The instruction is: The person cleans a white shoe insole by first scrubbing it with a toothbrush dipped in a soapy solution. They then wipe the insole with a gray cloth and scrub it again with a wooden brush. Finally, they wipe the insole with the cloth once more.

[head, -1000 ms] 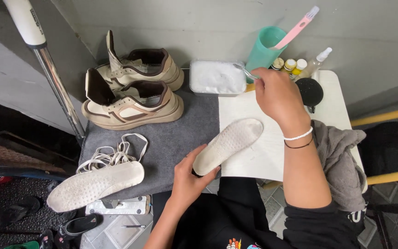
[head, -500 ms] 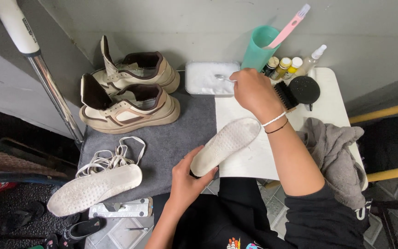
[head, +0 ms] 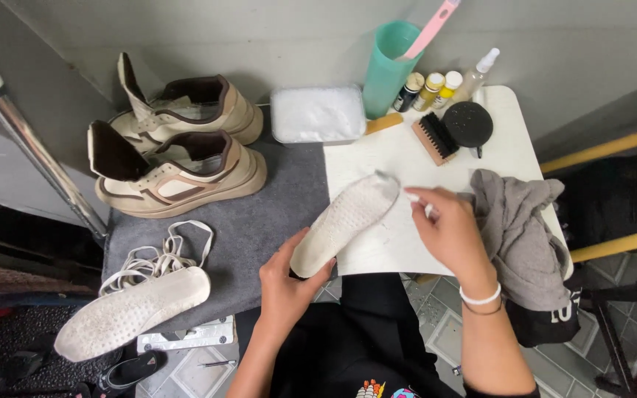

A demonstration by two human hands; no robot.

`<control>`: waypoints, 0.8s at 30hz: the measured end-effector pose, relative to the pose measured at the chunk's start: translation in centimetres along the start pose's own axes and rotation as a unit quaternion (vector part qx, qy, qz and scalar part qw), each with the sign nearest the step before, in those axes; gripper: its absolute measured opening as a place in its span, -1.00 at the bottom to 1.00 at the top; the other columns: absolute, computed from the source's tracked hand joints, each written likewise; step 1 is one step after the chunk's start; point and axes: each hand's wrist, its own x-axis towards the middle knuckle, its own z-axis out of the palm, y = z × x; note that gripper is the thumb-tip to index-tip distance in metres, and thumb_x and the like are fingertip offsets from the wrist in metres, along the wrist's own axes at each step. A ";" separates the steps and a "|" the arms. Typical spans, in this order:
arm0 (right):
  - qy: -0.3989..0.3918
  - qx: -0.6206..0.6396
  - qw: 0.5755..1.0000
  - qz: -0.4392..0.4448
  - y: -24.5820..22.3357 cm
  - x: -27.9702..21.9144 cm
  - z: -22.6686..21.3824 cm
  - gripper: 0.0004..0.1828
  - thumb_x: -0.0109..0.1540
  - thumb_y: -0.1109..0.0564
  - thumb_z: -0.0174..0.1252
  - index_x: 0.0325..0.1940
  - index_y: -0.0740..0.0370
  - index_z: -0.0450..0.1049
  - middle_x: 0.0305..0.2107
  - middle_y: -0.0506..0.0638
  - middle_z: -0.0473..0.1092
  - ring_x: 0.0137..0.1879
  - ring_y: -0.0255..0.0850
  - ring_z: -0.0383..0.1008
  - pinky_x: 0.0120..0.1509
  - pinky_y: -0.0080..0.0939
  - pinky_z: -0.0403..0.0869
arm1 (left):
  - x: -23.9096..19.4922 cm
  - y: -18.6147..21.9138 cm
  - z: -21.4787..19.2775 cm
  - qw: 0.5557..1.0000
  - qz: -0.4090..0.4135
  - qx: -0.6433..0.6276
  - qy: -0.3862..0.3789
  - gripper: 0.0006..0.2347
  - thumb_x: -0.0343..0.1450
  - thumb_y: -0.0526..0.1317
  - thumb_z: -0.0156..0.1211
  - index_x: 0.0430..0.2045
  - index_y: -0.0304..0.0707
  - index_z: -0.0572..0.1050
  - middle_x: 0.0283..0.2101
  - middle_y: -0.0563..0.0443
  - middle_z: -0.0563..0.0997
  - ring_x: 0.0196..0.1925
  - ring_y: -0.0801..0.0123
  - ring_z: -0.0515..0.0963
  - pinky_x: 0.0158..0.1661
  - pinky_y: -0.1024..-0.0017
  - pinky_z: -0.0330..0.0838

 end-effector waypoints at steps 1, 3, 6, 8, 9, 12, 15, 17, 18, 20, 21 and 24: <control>0.001 0.000 1.000 0.003 0.8 -0.4 0.4 -0.62 0.27 0.33 0.09 0.17 0.26 0.55 -0.32 0.07 0.50 -0.63 -0.35 0.11 -0.46 -0.31 0.28 | 0.0 0.0 0.1 1.000 0.000 0.000 -0.003 -0.50 0.26 -0.06 0.46 0.07 -0.19 0.51 0.08 -0.02 0.66 0.08 0.21 0.67 0.00 0.31 0.55; -0.028 0.027 0.999 -0.001 2.5 -1.4 1.2 -0.67 0.30 0.27 0.06 0.13 0.26 0.55 -0.33 0.00 0.48 -0.35 -0.24 0.38 -0.12 -0.21 0.41 | 0.0 -0.1 0.3 1.000 0.008 0.004 0.007 -0.49 0.25 -0.08 0.48 0.07 -0.23 0.51 0.08 -0.04 0.66 0.08 0.20 0.67 0.02 0.33 0.56; 0.022 -0.008 1.000 -0.008 2.9 -1.8 1.2 -0.68 0.28 0.29 0.06 0.09 0.25 0.57 -0.28 0.00 0.46 -0.50 -0.21 0.35 -0.33 -0.21 0.39 | -0.1 -0.1 0.3 1.000 -0.012 0.016 0.001 -0.49 0.26 -0.07 0.47 0.09 -0.20 0.51 0.05 -0.06 0.68 0.03 0.22 0.68 -0.02 0.36 0.54; 0.002 -0.010 1.000 -0.011 2.3 -1.9 1.2 -0.68 0.28 0.28 0.07 0.08 0.22 0.59 -0.29 -0.04 0.48 -0.53 -0.24 0.34 -0.39 -0.22 0.36 | 0.0 0.2 0.2 1.000 -0.020 0.015 -0.001 -0.50 0.26 -0.09 0.47 0.08 -0.19 0.52 0.05 -0.05 0.68 0.04 0.22 0.68 -0.02 0.36 0.54; -0.017 -0.015 1.000 -0.013 2.0 -2.0 1.2 -0.69 0.27 0.28 0.09 0.06 0.19 0.61 -0.30 -0.08 0.50 -0.57 -0.27 0.33 -0.45 -0.23 0.33 | 0.1 0.4 0.2 1.000 -0.027 0.012 -0.004 -0.52 0.26 -0.11 0.48 0.07 -0.18 0.53 0.04 -0.04 0.69 0.04 0.22 0.68 -0.02 0.36 0.53; 0.017 0.007 0.999 -0.029 3.5 -1.6 1.3 -0.74 0.28 0.33 0.08 0.00 0.34 0.59 -0.36 0.01 0.49 -0.36 -0.21 0.41 -0.24 -0.19 0.42 | 0.2 0.3 0.2 0.999 -0.024 0.022 -0.004 -0.51 0.25 -0.11 0.48 0.07 -0.23 0.54 0.05 -0.07 0.68 0.07 0.20 0.68 0.01 0.34 0.55; -0.003 0.012 1.000 -0.006 3.0 -1.9 0.6 -0.69 0.30 0.29 0.09 0.10 0.29 0.58 -0.41 -0.04 0.45 -0.65 -0.35 0.06 -0.46 -0.28 0.24 | 0.2 0.5 0.2 0.999 -0.041 0.021 -0.009 -0.51 0.25 -0.09 0.48 0.07 -0.21 0.54 0.04 -0.06 0.69 0.04 0.22 0.68 0.00 0.36 0.53; -0.006 0.037 0.999 -0.013 3.8 -1.8 0.8 -0.78 0.29 0.31 0.09 -0.02 0.32 0.57 -0.35 -0.02 0.50 -0.57 -0.33 0.14 -0.39 -0.28 0.29 | 0.2 0.3 0.2 0.999 -0.040 0.021 -0.008 -0.51 0.25 -0.09 0.48 0.06 -0.21 0.55 0.03 -0.07 0.69 0.03 0.24 0.69 -0.02 0.39 0.54; -0.009 0.062 0.998 -0.023 4.2 -1.7 0.9 -0.84 0.28 0.32 0.08 -0.15 0.35 0.57 -0.28 0.00 0.55 -0.49 -0.31 0.22 -0.32 -0.27 0.33 | 0.2 0.3 0.3 0.999 -0.040 0.021 -0.005 -0.51 0.25 -0.09 0.48 0.06 -0.21 0.55 0.03 -0.08 0.69 0.02 0.25 0.69 -0.03 0.41 0.55; 0.014 0.041 0.999 -0.013 3.8 -1.7 0.7 -0.80 0.28 0.32 0.08 -0.07 0.34 0.58 -0.34 -0.01 0.53 -0.56 -0.32 0.13 -0.42 -0.27 0.27 | 0.3 0.3 0.4 0.999 -0.036 0.019 -0.003 -0.52 0.24 -0.10 0.49 0.04 -0.23 0.56 0.02 -0.08 0.69 0.04 0.25 0.69 0.00 0.40 0.53; 0.033 0.020 0.999 -0.005 3.7 -1.8 0.7 -0.74 0.27 0.32 0.08 0.00 0.33 0.58 -0.39 -0.01 0.50 -0.63 -0.32 0.04 -0.51 -0.27 0.20 | 0.3 0.3 0.4 0.999 -0.034 0.017 0.003 -0.52 0.24 -0.11 0.49 0.03 -0.25 0.57 0.01 -0.08 0.70 0.06 0.25 0.68 0.03 0.39 0.52; -0.046 0.074 0.996 0.019 4.1 -1.5 0.5 -0.85 0.25 0.28 0.08 -0.20 0.33 0.57 -0.04 -0.01 0.60 -0.62 -0.39 0.02 -0.48 -0.33 0.24 | 0.2 0.3 0.4 0.999 -0.023 0.032 0.001 -0.53 0.25 -0.10 0.48 0.03 -0.23 0.56 0.00 -0.05 0.70 0.02 0.27 0.70 0.00 0.37 0.50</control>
